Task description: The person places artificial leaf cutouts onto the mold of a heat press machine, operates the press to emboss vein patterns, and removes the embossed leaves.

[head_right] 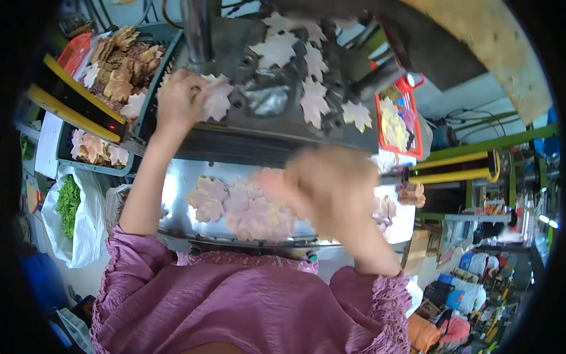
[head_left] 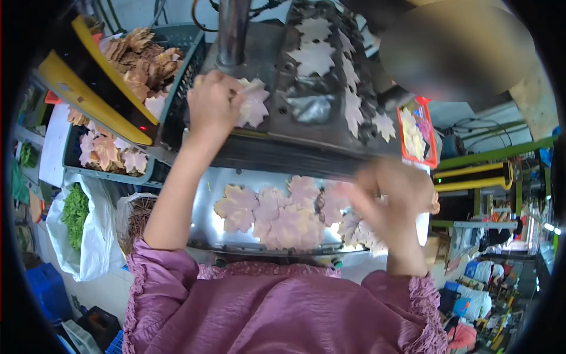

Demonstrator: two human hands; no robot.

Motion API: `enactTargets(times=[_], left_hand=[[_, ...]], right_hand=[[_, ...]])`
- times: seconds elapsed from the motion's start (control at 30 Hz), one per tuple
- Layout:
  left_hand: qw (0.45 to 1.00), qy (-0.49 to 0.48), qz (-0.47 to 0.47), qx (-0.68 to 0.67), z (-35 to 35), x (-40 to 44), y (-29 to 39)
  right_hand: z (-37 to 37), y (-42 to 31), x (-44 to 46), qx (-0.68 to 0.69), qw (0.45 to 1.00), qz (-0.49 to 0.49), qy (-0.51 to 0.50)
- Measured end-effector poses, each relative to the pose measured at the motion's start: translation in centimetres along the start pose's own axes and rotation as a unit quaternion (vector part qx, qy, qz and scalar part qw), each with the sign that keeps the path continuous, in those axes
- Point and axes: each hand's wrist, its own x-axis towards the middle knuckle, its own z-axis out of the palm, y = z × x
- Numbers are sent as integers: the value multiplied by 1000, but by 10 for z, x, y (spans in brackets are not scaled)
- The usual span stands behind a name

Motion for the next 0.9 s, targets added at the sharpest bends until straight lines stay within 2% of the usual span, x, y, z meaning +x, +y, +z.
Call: enactTargets(times=[0.1,0.13,0.2,0.27,0.4,0.5,0.53,0.9], left_hand=[[998,23,34,-38,0,-2,-3],[995,2,-33,-98,-9,-4,14],[980,-12,-39,-197,-6,-6,12],[966,-63,-99,-231,-25,-13,39],[949,-87,-56,-296,-39,-30,36],[951,-94,-85,-283,-47,-39,35],[952,-92,-98,-276,-49,-39,36],[942,-83,-112,-307,-47,-40,56]], right_hand=[[-16,-8,-36,7,998,65,-11],[-26,3,-43,10,996,92,-10],[-52,19,-66,8,990,141,1],[-54,16,-72,11,986,166,20],[-57,4,-81,44,983,171,39],[-92,10,-94,71,979,183,50],[-64,2,-90,83,978,182,51],[-46,-25,-84,268,953,141,3]])
